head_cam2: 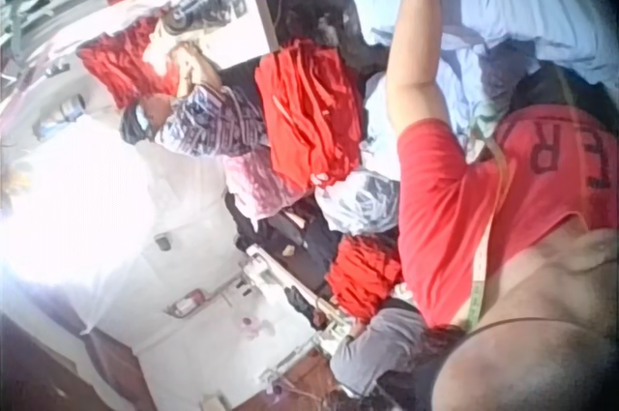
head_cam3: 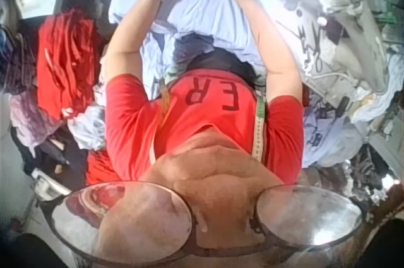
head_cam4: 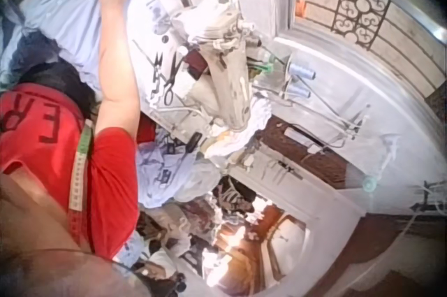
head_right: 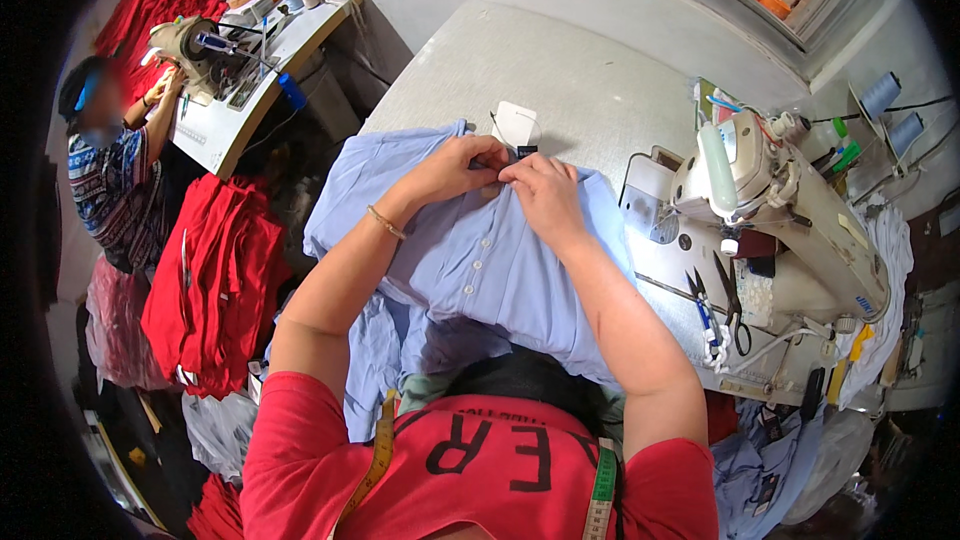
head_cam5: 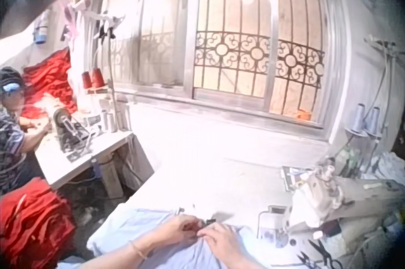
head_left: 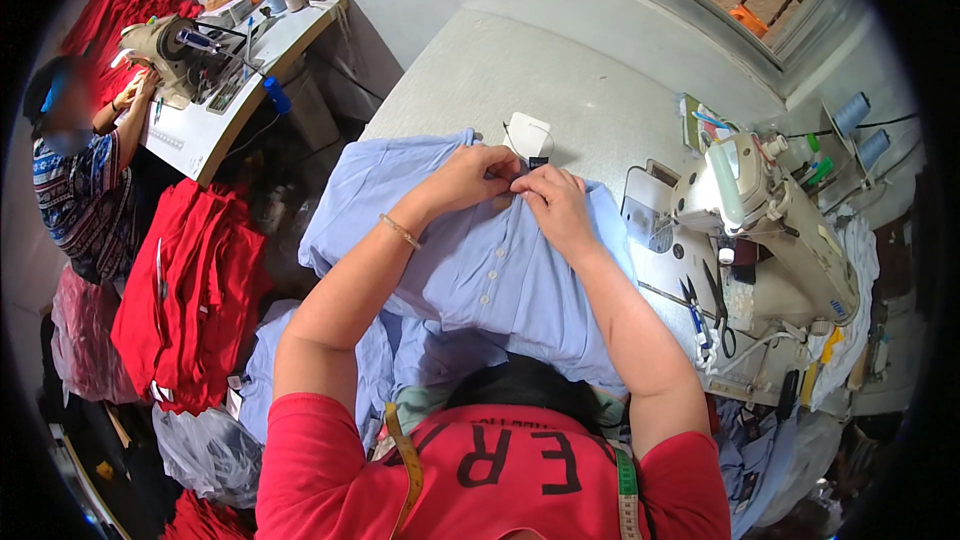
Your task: The person trims loose threads from the collar and button area of a blue shirt using small nippers.
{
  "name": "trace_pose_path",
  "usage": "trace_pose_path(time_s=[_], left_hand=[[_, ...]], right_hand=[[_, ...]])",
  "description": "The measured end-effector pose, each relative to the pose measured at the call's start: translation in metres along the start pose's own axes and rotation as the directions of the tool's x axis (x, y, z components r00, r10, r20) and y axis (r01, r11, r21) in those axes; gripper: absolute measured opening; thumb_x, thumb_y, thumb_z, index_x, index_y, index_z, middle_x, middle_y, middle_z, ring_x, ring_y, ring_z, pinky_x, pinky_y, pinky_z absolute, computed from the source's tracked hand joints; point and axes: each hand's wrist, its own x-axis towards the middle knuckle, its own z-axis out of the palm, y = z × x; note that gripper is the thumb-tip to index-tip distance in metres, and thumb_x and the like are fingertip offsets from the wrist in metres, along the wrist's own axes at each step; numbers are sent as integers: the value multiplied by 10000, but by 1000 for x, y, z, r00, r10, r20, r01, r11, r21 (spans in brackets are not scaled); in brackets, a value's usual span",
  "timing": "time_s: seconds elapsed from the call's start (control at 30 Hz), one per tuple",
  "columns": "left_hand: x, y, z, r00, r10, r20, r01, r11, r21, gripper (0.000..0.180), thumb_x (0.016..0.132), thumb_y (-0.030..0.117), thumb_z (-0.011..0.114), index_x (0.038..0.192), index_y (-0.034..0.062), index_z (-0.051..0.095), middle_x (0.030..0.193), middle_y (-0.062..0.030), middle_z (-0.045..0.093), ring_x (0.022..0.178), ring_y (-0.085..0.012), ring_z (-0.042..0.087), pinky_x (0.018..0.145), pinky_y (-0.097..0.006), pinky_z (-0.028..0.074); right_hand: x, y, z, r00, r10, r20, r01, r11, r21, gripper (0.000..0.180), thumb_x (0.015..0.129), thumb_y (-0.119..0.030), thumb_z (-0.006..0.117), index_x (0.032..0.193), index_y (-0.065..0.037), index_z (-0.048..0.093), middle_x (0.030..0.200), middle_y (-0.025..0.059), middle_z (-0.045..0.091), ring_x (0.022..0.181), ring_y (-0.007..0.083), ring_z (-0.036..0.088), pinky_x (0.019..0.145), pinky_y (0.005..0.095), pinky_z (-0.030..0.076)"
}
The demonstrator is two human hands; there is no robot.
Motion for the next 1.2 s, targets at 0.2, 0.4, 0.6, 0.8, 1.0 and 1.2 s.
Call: trace_pose_path(time_s=[0.2, 0.4, 0.6, 0.8, 1.0, 1.2], left_hand=[[-60, 64, -5, 986, 167, 8, -152, 878, 453, 268, 691, 89, 674, 942, 41, 594, 903, -109, 586, 910, -280, 543, 825, -371, 411], [-135, 101, 53, 984, 159, -78, -96, 850, 518, 440, 701, 212, 692, 1075, 44, 532, 1105, -109, 540, 1027, -280, 498, 882, -392, 381], [-138, 91, 68, 973, 68, -219, 55, 858, 511, 475, 736, 290, 667, 1110, 42, 511, 1151, -98, 518, 1028, -274, 494, 888, -401, 359], [-142, 93, 70, 977, 68, -204, 56, 836, 546, 459, 744, 298, 665, 1098, 46, 519, 1114, -88, 528, 963, -257, 502, 853, -385, 362], [-144, 95, 68, 974, 80, -212, 40, 859, 511, 415, 758, 289, 668, 1071, 48, 541, 1102, -84, 534, 946, -258, 505, 841, -376, 366], [-115, 95, 49, 949, 219, -225, -48, 810, 584, 414, 729, 254, 682, 1062, 43, 553, 1081, -85, 543, 955, -263, 505, 837, -370, 376]], right_hand=[[-2, 3, -1, 1000, 8, -13, -8, 1000, 16, 116, 793, -104, 576, 856, -144, 665, 856, -5, 590, 890, 212, 533, 847, 368, 335], [-1, 4, 1, 1000, -5, -9, 5, 1000, 12, 97, 805, -157, 585, 855, -150, 668, 858, -3, 593, 881, 215, 534, 840, 367, 341], [-1, 1, -1, 1000, 17, -2, -17, 1000, 26, 98, 799, -202, 609, 849, -151, 677, 879, -8, 605, 891, 214, 532, 850, 371, 336], [1, 2, 0, 999, 52, 9, -51, 999, -13, 111, 794, -240, 615, 836, -162, 681, 874, -21, 608, 897, 206, 529, 850, 368, 325], [0, 3, 2, 998, 61, 10, -61, 998, -22, 107, 788, -248, 620, 830, -173, 684, 872, -27, 607, 896, 199, 525, 845, 361, 322], [0, 4, 1, 998, 62, 1, -62, 998, -1, 104, 788, -236, 617, 832, -171, 685, 870, -25, 608, 901, 203, 522, 848, 365, 322]])
